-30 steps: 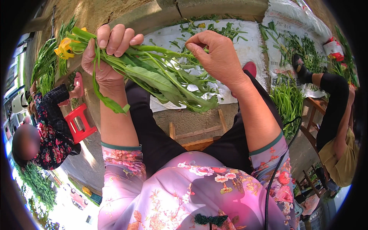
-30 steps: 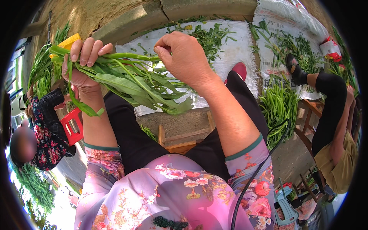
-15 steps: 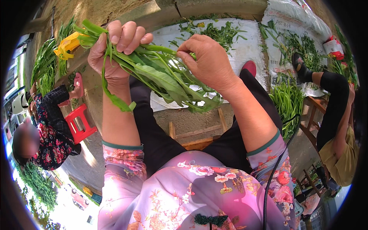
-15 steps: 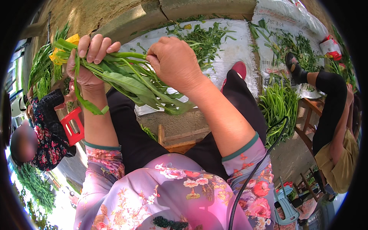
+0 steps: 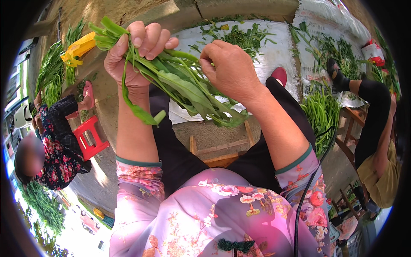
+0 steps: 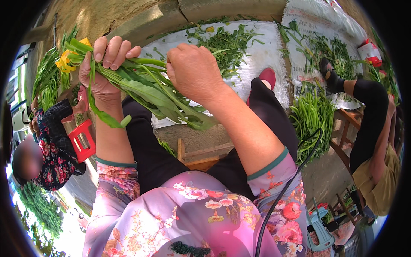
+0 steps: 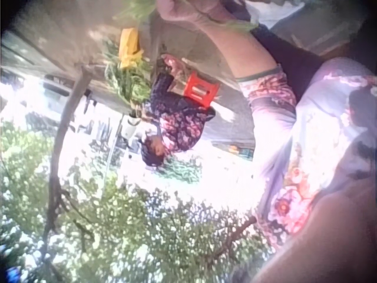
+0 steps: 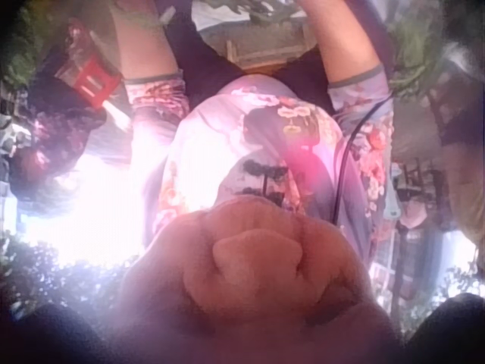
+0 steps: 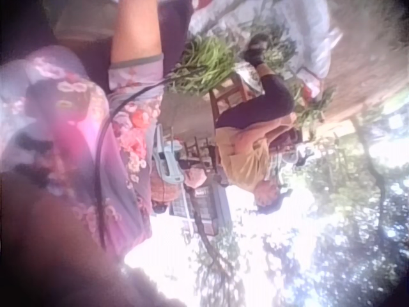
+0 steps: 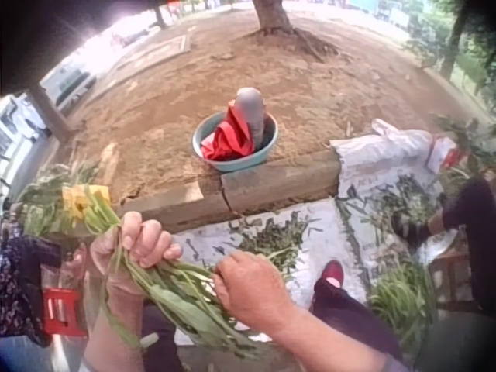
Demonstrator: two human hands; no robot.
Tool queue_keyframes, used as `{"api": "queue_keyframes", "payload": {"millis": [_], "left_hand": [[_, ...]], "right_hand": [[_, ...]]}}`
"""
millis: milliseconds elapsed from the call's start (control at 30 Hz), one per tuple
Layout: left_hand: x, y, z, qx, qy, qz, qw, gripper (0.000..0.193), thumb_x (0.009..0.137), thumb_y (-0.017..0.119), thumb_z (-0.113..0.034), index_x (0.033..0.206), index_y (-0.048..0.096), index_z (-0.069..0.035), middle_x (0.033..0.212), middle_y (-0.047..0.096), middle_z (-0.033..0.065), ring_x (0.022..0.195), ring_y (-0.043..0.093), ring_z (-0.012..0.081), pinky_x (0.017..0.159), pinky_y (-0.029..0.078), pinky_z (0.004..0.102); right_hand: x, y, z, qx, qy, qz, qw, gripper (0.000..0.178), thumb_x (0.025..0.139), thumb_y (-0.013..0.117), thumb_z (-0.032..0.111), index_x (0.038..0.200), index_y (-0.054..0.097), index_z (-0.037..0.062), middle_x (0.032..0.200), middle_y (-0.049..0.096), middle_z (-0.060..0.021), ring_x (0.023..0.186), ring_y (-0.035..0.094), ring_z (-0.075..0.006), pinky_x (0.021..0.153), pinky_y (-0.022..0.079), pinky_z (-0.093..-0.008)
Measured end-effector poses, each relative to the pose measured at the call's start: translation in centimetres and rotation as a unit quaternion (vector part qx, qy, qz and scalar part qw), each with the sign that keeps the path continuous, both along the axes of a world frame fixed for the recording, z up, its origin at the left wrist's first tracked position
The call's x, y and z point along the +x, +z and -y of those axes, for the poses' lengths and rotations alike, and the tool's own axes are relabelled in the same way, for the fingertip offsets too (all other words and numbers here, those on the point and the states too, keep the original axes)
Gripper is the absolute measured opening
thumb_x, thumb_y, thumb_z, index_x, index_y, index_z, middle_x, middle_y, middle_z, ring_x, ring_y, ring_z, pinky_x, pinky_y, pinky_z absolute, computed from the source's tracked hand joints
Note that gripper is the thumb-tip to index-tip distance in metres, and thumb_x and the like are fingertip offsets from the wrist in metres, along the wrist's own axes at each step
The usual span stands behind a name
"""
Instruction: The person is picking water spinach by hand, separating the leaves and tender stems from the thicker stalks and placing them onto a plastic sheet on the ground while sitting.
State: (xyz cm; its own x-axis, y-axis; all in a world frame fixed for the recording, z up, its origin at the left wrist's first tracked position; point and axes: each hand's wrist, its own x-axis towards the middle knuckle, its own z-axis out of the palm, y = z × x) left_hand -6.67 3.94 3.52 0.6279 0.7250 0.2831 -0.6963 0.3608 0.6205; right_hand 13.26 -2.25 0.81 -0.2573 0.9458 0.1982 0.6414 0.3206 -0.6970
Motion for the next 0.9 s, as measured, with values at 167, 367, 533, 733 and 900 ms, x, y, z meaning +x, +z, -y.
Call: {"api": "queue_keyframes", "payload": {"millis": [167, 367, 533, 733, 900], "left_hand": [[-0.1, 0.1, 0.0, -0.004, 0.002, 0.002, 1.000, 0.020, 0.089, 0.051, -0.031, 0.084, 0.054, -0.012, 0.071, 0.041, -0.0039, 0.069, 0.038, 0.0094, 0.078, 0.029, 0.0302], [0.1, 0.1, 0.0, -0.010, 0.005, -0.002, 1.000, 0.020, 0.089, 0.051, -0.031, 0.084, 0.054, -0.012, 0.070, 0.040, -0.0036, 0.068, 0.037, 0.0098, 0.080, 0.030, 0.0312], [0.6, -0.1, 0.1, -0.052, 0.034, -0.015, 0.998, 0.018, 0.090, 0.050, -0.027, 0.084, 0.054, -0.010, 0.069, 0.040, -0.0025, 0.067, 0.037, 0.0115, 0.081, 0.032, 0.0335], [1.1, -0.4, 0.2, -0.221, 0.121, -0.018, 0.968, 0.019, 0.091, 0.050, -0.025, 0.085, 0.055, -0.007, 0.063, 0.039, -0.0003, 0.063, 0.038, 0.0134, 0.079, 0.035, 0.0341], [1.8, -0.4, 0.2, -0.259, 0.172, -0.042, 0.950, 0.020, 0.090, 0.053, -0.024, 0.081, 0.055, -0.006, 0.062, 0.040, -0.0003, 0.061, 0.040, 0.0144, 0.076, 0.038, 0.0359]], "right_hand": [[0.0, -0.1, -0.1, -0.044, 0.014, -0.048, 0.998, 0.010, 0.079, 0.058, 0.012, 0.076, 0.063, 0.0036, 0.078, 0.061, -0.0129, 0.074, 0.061, -0.0326, 0.068, 0.049, -0.0432], [-0.2, -0.4, -0.1, -0.042, -0.009, -0.002, 0.999, 0.015, 0.077, 0.057, 0.016, 0.074, 0.062, 0.0015, 0.074, 0.061, -0.0157, 0.069, 0.061, -0.0339, 0.067, 0.049, -0.0428], [0.1, -0.4, -0.5, -0.072, -0.072, 0.054, 0.993, 0.022, 0.075, 0.056, 0.022, 0.071, 0.062, 0.0003, 0.068, 0.061, -0.0162, 0.066, 0.062, -0.0339, 0.065, 0.048, -0.0429], [0.3, 0.2, -0.9, -0.159, -0.123, 0.039, 0.979, 0.024, 0.075, 0.054, 0.023, 0.072, 0.063, 0.0006, 0.072, 0.065, -0.0174, 0.069, 0.064, -0.0339, 0.067, 0.045, -0.0451], [1.2, 0.0, -1.4, -0.137, -0.140, 0.068, 0.978, 0.026, 0.075, 0.054, 0.024, 0.073, 0.063, 0.0000, 0.074, 0.065, -0.0179, 0.070, 0.064, -0.0344, 0.068, 0.046, -0.0454]]}}
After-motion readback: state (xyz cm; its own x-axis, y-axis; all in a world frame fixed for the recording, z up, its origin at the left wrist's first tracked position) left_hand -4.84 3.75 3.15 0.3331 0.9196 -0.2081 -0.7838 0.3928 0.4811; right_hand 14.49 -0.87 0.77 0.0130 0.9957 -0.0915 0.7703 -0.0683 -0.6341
